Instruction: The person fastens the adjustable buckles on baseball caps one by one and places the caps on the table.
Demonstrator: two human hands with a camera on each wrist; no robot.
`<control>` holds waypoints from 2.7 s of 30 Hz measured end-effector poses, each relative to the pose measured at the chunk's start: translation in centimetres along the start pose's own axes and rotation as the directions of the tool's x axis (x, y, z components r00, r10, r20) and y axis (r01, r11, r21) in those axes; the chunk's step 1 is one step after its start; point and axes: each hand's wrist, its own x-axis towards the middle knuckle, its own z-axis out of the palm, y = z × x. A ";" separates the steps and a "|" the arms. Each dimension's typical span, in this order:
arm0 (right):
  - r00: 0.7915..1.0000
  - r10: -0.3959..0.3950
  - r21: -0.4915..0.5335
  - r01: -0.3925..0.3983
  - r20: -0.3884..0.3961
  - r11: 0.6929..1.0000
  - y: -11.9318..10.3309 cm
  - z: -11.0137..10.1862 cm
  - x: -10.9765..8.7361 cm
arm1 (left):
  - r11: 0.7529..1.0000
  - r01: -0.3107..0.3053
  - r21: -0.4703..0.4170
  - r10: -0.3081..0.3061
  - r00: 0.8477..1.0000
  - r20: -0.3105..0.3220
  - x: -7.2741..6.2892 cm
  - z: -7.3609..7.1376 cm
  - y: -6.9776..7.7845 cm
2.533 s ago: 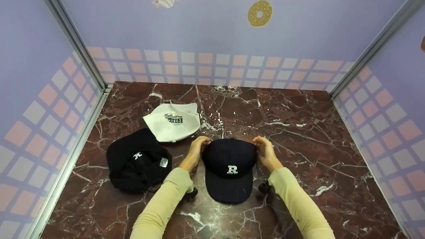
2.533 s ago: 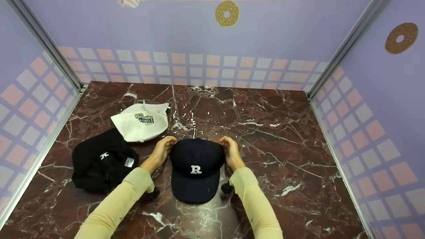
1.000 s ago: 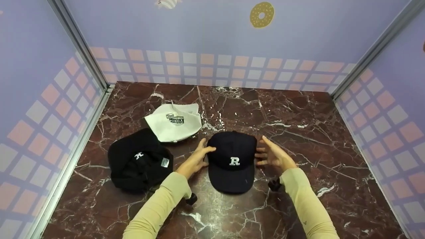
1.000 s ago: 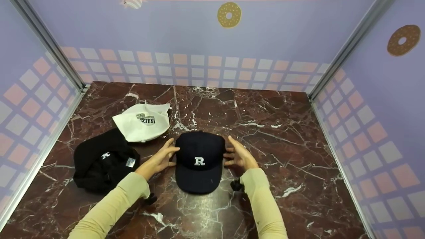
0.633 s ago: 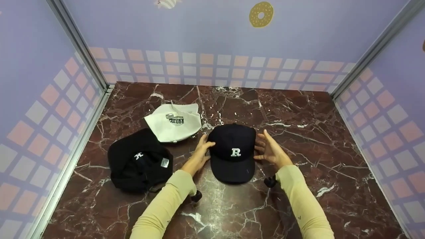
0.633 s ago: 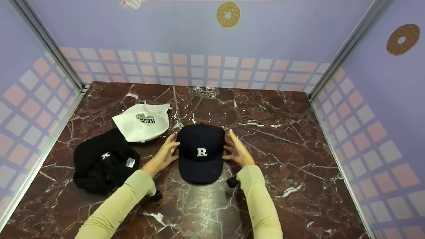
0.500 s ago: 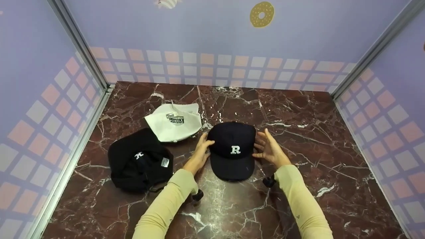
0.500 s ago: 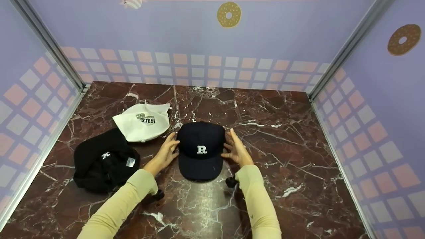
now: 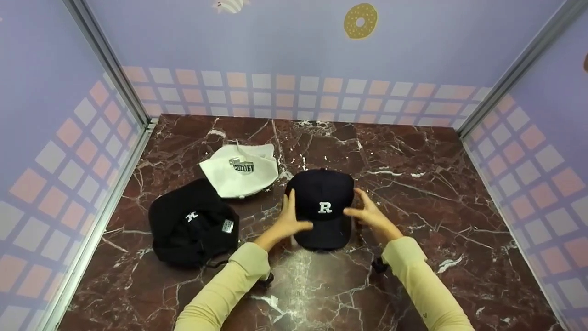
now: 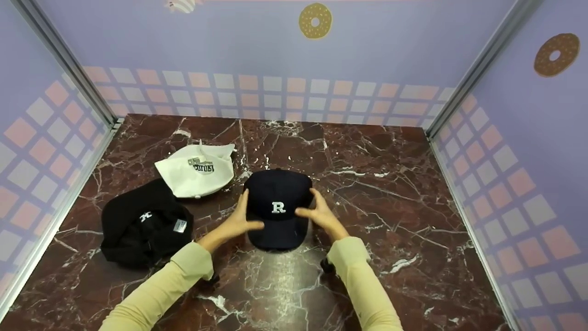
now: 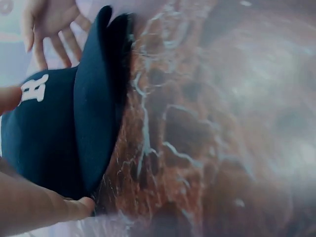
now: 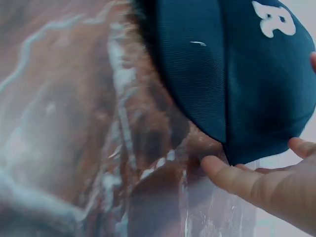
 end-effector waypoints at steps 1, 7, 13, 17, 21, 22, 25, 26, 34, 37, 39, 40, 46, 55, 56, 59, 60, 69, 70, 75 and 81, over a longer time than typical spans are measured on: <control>1.000 -0.029 -0.055 0.029 0.006 0.998 0.1 0.2 -0.1 | 0.998 -0.003 0.059 0.002 1.000 0.026 -0.3 0.1 0.0; 0.985 -0.141 -0.151 0.155 0.104 0.976 -0.4 1.0 -0.8 | 0.953 -0.035 0.299 0.003 0.994 0.105 -1.2 0.4 0.0; 0.981 -0.113 -0.088 0.128 0.156 0.988 -2.0 1.5 -1.8 | 0.915 -0.088 0.393 0.035 0.990 0.140 -0.9 0.5 -0.9; 0.985 -0.099 -0.066 0.109 0.138 0.992 -1.6 1.4 -1.1 | 0.898 -0.096 0.429 0.039 0.989 0.140 -0.3 0.3 -1.2; 0.988 -0.129 -0.050 0.134 0.086 0.990 0.0 1.2 0.4 | 0.881 -0.088 0.465 0.034 0.992 0.122 0.5 0.1 -1.2; 0.988 -0.137 -0.045 0.140 0.071 0.989 0.3 1.1 0.8 | 0.877 -0.086 0.472 0.034 0.993 0.117 0.7 0.0 -1.2; 0.991 -0.133 -0.029 0.134 0.022 0.991 0.5 1.3 1.4 | 0.866 -0.068 0.495 0.026 0.995 0.092 1.3 -0.1 -1.2; 0.991 -0.130 -0.029 0.131 0.010 0.991 0.5 1.4 1.6 | 0.864 -0.062 0.499 0.023 0.996 0.084 1.5 -0.2 -1.2; 0.993 -0.108 -0.048 0.106 -0.049 0.993 0.2 2.1 3.1 | 0.851 0.008 0.525 -0.045 0.997 0.058 2.7 -0.1 -0.9; 0.991 -0.120 -0.071 0.116 -0.053 0.991 0.1 2.3 3.7 | 0.846 0.023 0.532 -0.060 0.997 0.052 3.0 0.0 -0.8; 0.992 -0.115 -0.087 0.110 -0.058 0.990 0.2 2.3 4.0 | 0.844 0.029 0.535 -0.063 0.997 0.045 3.2 0.1 -0.6; 0.992 -0.112 -0.095 0.106 -0.058 0.990 0.2 2.4 4.1 | 0.842 0.032 0.539 -0.064 0.997 0.041 3.4 0.1 -0.6; 0.996 -0.076 -0.142 0.068 -0.052 0.988 0.1 2.6 4.6 | 0.829 0.051 0.557 -0.073 0.997 0.017 4.0 0.2 -0.4; 0.992 -0.107 -0.137 0.097 -0.068 0.986 0.4 2.4 4.9 | 0.824 0.065 0.563 -0.070 0.997 -0.012 4.4 0.1 -0.4; 0.991 -0.107 -0.112 0.097 -0.080 0.989 0.4 2.4 4.9 | 0.820 0.064 0.568 -0.069 0.998 -0.013 4.3 0.1 -0.4; 0.989 -0.083 -0.016 0.082 -0.124 0.996 0.6 2.2 4.9 | 0.811 0.063 0.581 -0.068 0.998 -0.013 4.3 -0.2 -0.1; 0.988 -0.072 0.013 0.074 -0.135 0.997 0.6 2.1 4.9 | 0.811 0.063 0.582 -0.070 0.997 -0.011 4.2 -0.4 0.1; 0.985 -0.002 0.200 0.037 -0.175 0.979 1.3 1.1 5.1 | 0.831 -0.040 0.555 0.027 0.999 0.032 4.5 -2.2 2.0; 0.985 0.000 0.210 0.038 -0.175 0.977 1.4 1.1 5.1 | 0.835 -0.070 0.545 0.062 0.998 0.033 4.5 -2.4 2.1; 0.984 -0.002 0.222 0.042 -0.178 0.974 1.5 1.0 5.1 | 0.875 -0.220 0.432 0.244 0.970 -0.001 4.3 -3.8 2.5; 0.984 0.005 0.252 0.041 -0.180 0.967 1.6 1.0 5.2 | 0.905 -0.269 0.330 0.359 0.898 -0.254 4.5 -6.2 2.8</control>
